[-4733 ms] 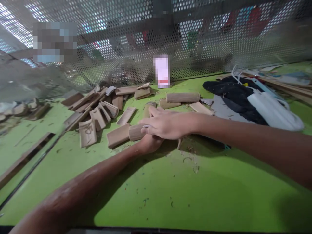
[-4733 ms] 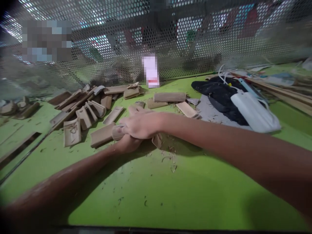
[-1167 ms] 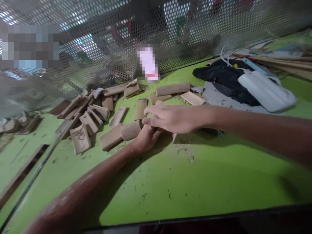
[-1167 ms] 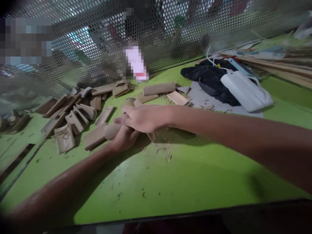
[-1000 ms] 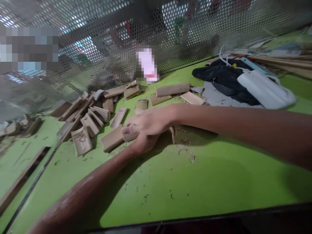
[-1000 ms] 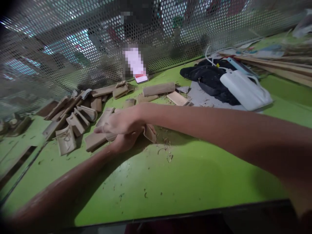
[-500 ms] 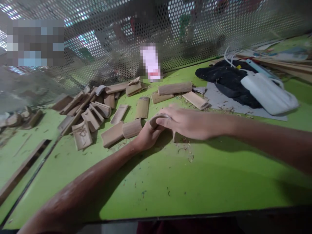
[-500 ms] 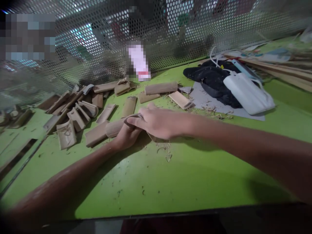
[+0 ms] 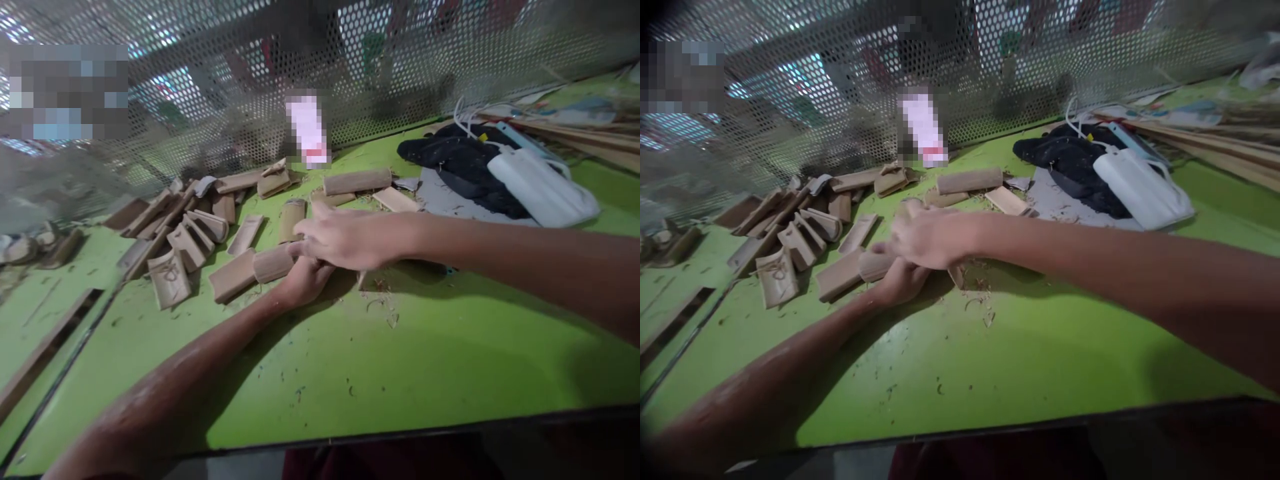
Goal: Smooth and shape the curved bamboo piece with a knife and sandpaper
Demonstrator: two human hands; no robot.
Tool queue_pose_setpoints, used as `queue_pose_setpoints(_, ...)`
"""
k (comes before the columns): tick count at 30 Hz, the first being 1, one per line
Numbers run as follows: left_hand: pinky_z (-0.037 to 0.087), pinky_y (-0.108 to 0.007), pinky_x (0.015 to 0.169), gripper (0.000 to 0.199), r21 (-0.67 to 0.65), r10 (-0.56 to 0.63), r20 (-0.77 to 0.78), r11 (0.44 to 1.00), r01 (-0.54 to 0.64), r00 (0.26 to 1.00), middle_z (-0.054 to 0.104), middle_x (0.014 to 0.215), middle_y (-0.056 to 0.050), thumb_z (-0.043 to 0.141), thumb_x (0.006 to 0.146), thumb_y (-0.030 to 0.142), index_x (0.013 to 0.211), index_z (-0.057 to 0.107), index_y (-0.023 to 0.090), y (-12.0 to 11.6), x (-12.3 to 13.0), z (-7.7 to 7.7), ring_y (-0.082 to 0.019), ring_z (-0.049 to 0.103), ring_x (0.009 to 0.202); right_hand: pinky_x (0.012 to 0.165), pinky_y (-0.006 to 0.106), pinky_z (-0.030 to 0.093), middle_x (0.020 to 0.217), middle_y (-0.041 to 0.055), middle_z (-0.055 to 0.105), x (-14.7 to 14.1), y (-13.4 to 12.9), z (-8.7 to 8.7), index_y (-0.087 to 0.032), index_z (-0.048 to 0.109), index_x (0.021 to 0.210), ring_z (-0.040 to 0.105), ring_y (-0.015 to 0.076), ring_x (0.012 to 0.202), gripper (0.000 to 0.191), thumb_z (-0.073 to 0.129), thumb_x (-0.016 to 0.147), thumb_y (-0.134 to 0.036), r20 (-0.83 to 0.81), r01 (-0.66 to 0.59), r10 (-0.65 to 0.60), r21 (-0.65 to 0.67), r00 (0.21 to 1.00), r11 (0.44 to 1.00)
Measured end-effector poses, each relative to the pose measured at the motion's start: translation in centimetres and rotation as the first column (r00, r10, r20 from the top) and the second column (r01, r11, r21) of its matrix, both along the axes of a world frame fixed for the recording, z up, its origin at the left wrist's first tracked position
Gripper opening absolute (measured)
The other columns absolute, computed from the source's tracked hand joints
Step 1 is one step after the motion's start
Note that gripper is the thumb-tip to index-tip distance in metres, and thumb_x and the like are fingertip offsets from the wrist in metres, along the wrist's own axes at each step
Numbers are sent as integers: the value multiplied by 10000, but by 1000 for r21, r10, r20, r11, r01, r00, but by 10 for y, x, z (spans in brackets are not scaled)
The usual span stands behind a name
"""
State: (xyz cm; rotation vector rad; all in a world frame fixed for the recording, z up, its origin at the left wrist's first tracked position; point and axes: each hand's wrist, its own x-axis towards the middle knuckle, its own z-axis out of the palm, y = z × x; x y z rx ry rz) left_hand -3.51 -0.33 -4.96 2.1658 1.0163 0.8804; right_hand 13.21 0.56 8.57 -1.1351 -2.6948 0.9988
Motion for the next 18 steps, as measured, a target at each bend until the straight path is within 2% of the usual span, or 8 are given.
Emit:
queue_pose_setpoints(2,617,-415,891,226,31,-6,46,999,5,999,750,1032,-100,495,1006,333,987,679,204,-1,5,6,-244,703,975,722,380,529,1292,140,580,23,-10,-2,-212,612,1164,651,217,826,480,373,1017,-601,12,63,-63,-27,998,998)
queue_pose_setpoints(4,597,-412,951,206,73,-18,79,997,13,997,737,1088,-96,497,1015,320,1051,672,218,-2,8,12,-232,687,1060,724,381,527,1281,133,583,39,-19,-6,-234,565,1248,640,216,829,482,350,1022,-602,-16,122,-123,-39,992,992)
queue_pose_setpoints(7,573,-401,1002,205,98,-10,97,995,0,995,727,1119,-89,495,1018,300,1116,659,225,-2,10,15,-218,667,1115,732,386,526,1232,124,600,43,-24,-10,-248,528,1276,632,222,833,471,343,1022,-600,-40,158,-162,-90,986,983)
queue_pose_setpoints(12,613,-374,875,227,70,18,51,997,-22,999,755,1019,-89,487,1016,334,1028,670,201,0,5,8,-212,688,955,753,390,522,1190,129,613,18,-5,-5,-223,564,1215,642,229,815,461,379,1017,-596,-29,105,-109,-101,994,989)
queue_pose_setpoints(15,615,-388,905,229,69,54,41,996,-57,998,767,1055,-107,516,994,357,1016,672,190,0,2,7,-241,696,997,769,363,516,1199,138,623,-4,9,-2,-210,590,1230,653,232,854,445,383,1033,-551,-27,69,-72,-81,997,994)
queue_pose_setpoints(18,609,-415,957,256,-5,71,18,998,-70,997,769,1122,-114,503,988,346,1062,684,180,-2,0,8,-277,704,1061,783,337,507,1171,130,658,-24,18,0,-200,627,1214,656,244,912,411,414,1039,-505,-13,-10,9,-65,1000,998)
